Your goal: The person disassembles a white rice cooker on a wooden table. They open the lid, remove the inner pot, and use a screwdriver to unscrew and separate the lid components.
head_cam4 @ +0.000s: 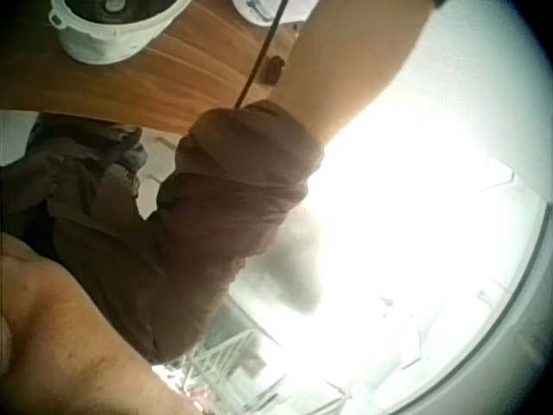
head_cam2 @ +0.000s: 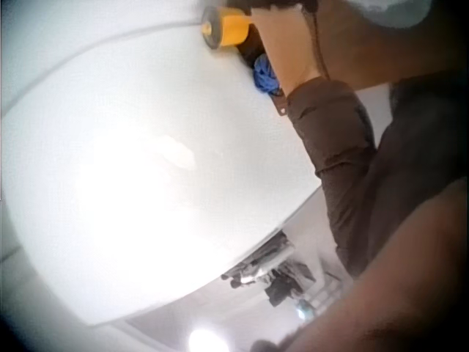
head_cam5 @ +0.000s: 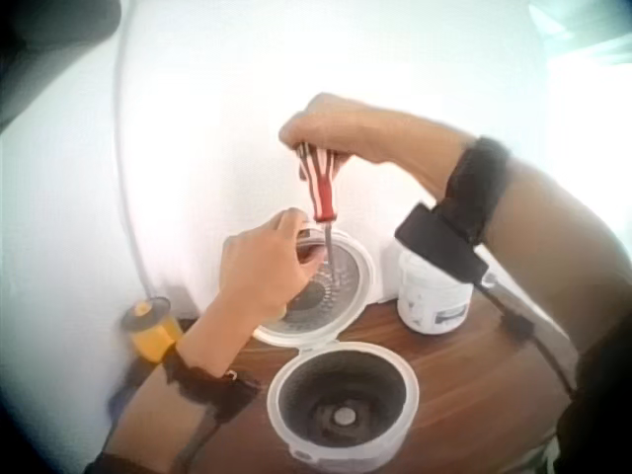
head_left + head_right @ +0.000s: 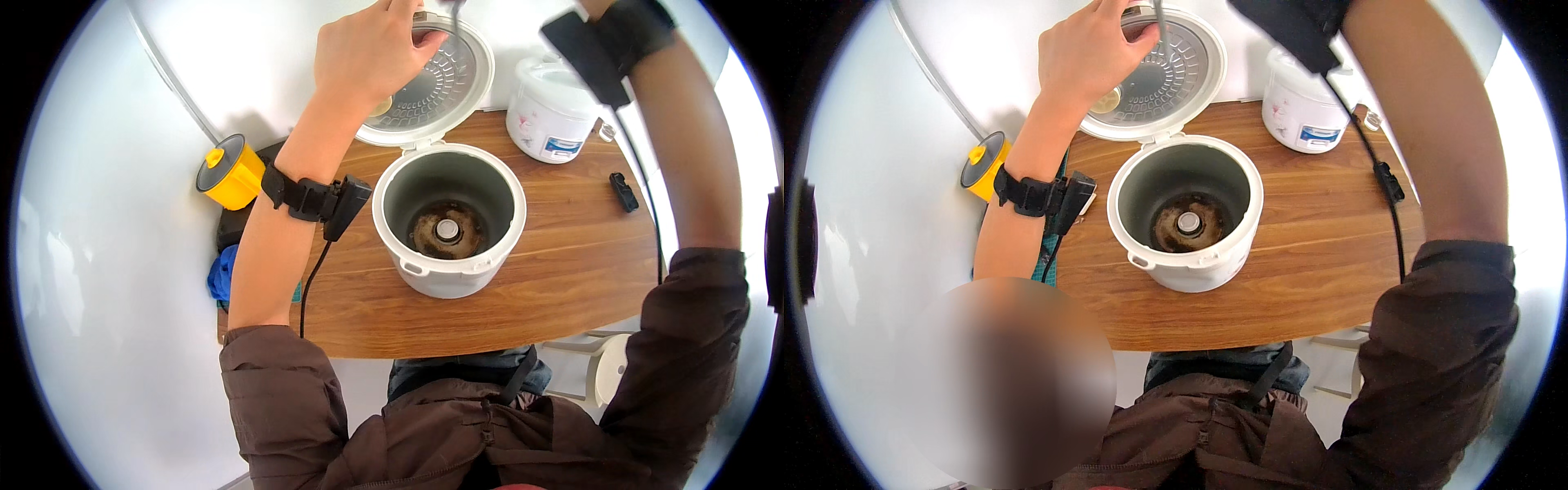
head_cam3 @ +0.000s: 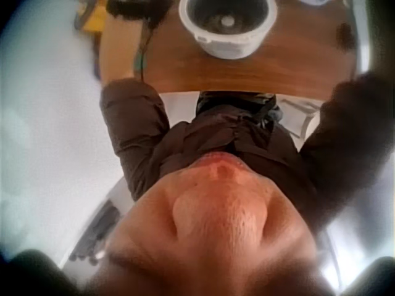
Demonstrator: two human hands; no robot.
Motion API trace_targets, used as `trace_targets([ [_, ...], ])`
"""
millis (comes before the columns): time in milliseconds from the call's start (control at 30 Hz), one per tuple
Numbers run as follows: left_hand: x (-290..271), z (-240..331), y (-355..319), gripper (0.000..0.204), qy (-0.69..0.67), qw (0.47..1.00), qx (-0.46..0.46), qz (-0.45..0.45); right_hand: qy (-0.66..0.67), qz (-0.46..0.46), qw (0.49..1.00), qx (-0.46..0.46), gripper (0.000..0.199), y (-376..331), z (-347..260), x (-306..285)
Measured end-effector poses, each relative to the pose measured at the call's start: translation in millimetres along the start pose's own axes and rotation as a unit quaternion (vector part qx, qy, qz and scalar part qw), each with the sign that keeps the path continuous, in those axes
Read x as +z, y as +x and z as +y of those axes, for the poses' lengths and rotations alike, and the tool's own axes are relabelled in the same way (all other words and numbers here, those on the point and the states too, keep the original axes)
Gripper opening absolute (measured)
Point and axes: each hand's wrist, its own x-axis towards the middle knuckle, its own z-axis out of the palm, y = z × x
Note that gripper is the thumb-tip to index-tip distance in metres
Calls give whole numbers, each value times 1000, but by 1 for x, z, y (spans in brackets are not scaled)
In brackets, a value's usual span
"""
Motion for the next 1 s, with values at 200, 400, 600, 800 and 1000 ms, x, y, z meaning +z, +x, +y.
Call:
trace_targets([
  [200,1,-3,10,42,-45,998,26,19,-486,64,798,-351,18,-7,39,-32],
  [400,3,-12,7,36,-59,998,11,20,50,328,927,-172,23,-103,-10,5],
  [600,9,-30,9,28,-70,997,32,7,-81,380,889,-242,18,-125,28,10],
  [800,12,-57,10,40,-176,983,24,-47,-4,275,856,-438,15,-108,50,13],
  [1000,12,-62,2,44,-264,963,6,-51,-44,281,858,-428,13,-107,34,19],
])
